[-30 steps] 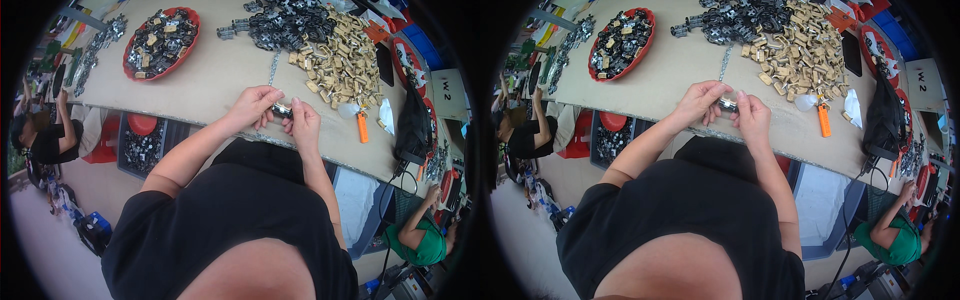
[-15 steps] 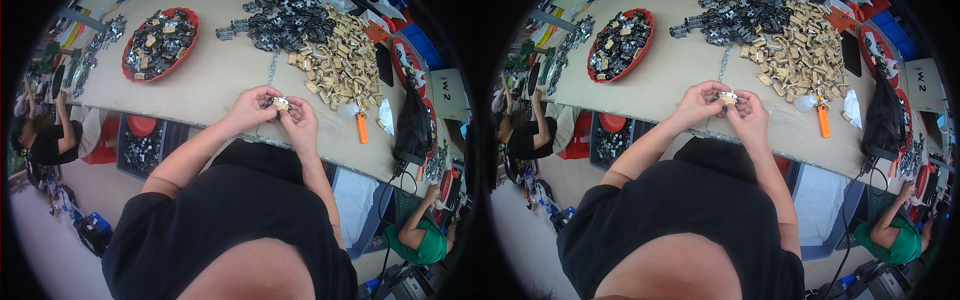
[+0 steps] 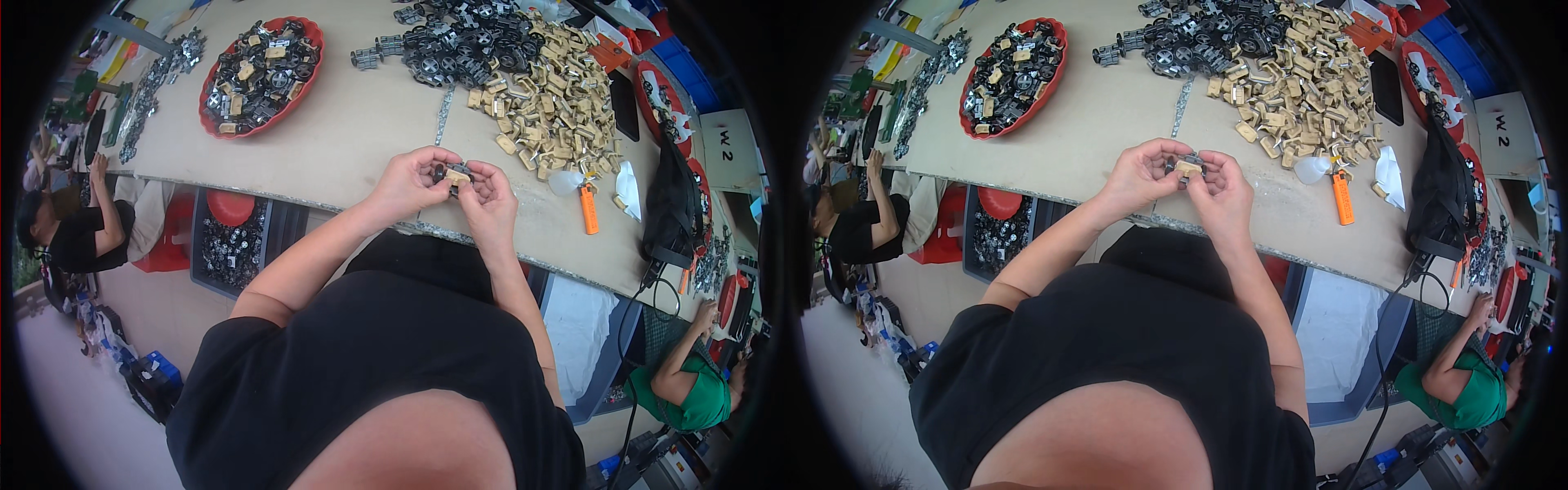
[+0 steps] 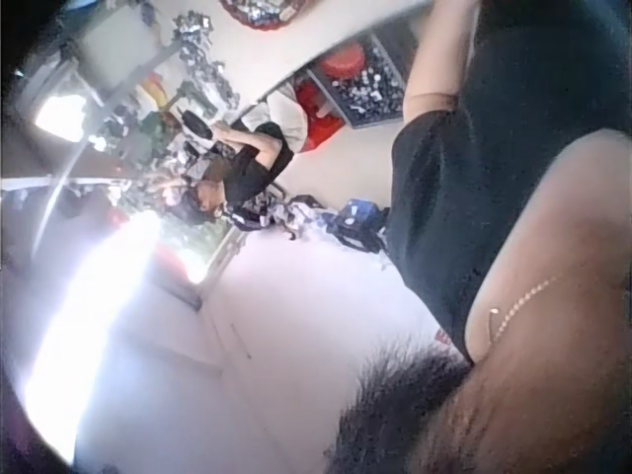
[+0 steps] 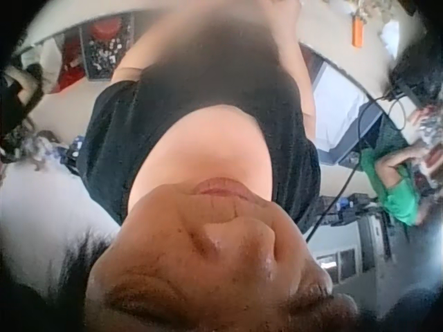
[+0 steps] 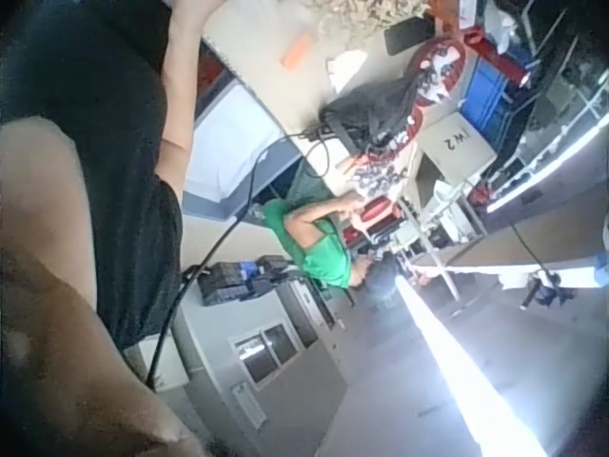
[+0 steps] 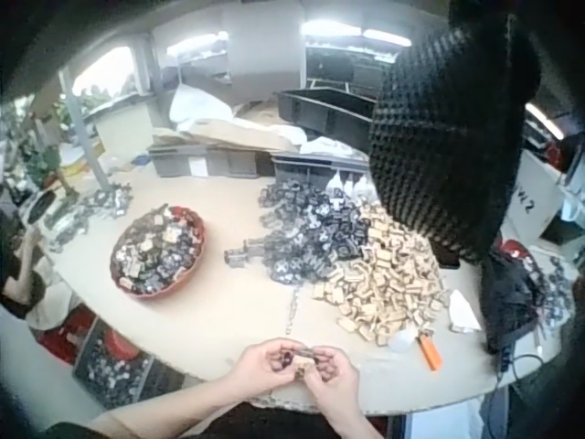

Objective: The person assembles lock components by applying adhesive from a glue bottle to lock bodies and lock mechanisms, then joining them together.

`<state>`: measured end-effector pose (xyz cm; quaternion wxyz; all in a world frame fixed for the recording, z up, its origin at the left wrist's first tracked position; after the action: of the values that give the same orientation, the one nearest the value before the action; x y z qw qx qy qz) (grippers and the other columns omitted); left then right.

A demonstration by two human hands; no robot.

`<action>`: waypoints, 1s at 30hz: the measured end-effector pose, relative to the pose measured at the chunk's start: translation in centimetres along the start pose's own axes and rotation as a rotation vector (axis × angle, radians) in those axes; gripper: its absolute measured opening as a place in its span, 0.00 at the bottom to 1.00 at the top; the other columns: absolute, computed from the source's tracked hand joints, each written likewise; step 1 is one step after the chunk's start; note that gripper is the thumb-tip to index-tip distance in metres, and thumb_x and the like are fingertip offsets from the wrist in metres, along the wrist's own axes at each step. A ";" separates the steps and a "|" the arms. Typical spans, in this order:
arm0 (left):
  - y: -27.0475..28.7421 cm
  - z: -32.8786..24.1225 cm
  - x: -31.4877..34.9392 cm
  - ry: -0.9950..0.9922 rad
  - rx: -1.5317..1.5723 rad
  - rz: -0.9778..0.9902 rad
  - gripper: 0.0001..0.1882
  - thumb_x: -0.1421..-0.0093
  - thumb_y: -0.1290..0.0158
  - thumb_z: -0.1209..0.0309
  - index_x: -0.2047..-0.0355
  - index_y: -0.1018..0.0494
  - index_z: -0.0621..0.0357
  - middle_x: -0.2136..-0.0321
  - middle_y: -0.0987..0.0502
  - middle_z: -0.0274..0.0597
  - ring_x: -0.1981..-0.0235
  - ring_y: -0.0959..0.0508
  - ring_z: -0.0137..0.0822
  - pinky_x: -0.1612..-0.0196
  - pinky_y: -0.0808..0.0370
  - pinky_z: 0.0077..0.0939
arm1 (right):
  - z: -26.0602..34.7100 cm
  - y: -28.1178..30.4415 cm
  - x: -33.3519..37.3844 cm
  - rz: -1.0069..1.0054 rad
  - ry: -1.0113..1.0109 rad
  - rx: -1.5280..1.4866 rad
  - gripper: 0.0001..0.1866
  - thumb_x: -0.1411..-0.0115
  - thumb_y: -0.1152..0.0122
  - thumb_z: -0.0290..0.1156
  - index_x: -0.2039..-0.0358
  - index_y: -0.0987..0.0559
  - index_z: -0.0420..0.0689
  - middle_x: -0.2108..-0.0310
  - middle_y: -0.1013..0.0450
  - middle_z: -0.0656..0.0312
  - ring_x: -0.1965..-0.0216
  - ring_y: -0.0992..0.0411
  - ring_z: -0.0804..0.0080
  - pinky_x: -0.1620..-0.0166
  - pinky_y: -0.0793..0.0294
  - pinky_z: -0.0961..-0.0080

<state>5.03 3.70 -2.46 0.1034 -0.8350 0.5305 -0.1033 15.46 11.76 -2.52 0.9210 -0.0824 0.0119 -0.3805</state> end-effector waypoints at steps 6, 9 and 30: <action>-0.3 -0.4 0.3 0.011 -0.042 0.001 0.16 0.50 0.53 0.84 0.59 0.35 0.68 0.68 0.29 0.37 0.66 0.28 0.21 0.64 0.30 0.13 | -0.2 0.0 0.1 -0.015 0.006 -0.001 0.13 0.49 0.49 0.18 0.61 0.34 0.33 0.67 0.32 0.58 0.67 0.31 0.79 0.65 0.30 0.86; -0.2 -0.4 0.3 -0.011 -0.058 -0.014 0.16 0.51 0.53 0.84 0.59 0.35 0.68 0.67 0.29 0.37 0.67 0.28 0.21 0.65 0.30 0.13 | -0.1 -0.1 0.1 -0.028 -0.008 -0.009 0.14 0.50 0.49 0.18 0.60 0.35 0.33 0.67 0.32 0.57 0.66 0.31 0.79 0.65 0.30 0.86; -0.1 0.3 0.0 -0.068 -0.026 -0.038 0.14 0.51 0.53 0.84 0.61 0.35 0.68 0.68 0.30 0.38 0.67 0.29 0.21 0.65 0.31 0.14 | -0.3 0.0 0.1 0.009 0.044 0.026 0.20 0.52 0.47 0.16 0.57 0.37 0.33 0.64 0.33 0.56 0.64 0.31 0.76 0.62 0.30 0.83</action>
<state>5.20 3.74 -2.67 0.1085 -0.8493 0.5118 -0.0699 15.52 11.63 -2.83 0.9234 -0.0620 0.0274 -0.3779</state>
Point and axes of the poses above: each hand's wrist, its own x-axis away from the middle knuckle, its own y-axis out of the back of the hand, z = x × y, the point moved 3 cm from there along -x, towards the middle knuckle
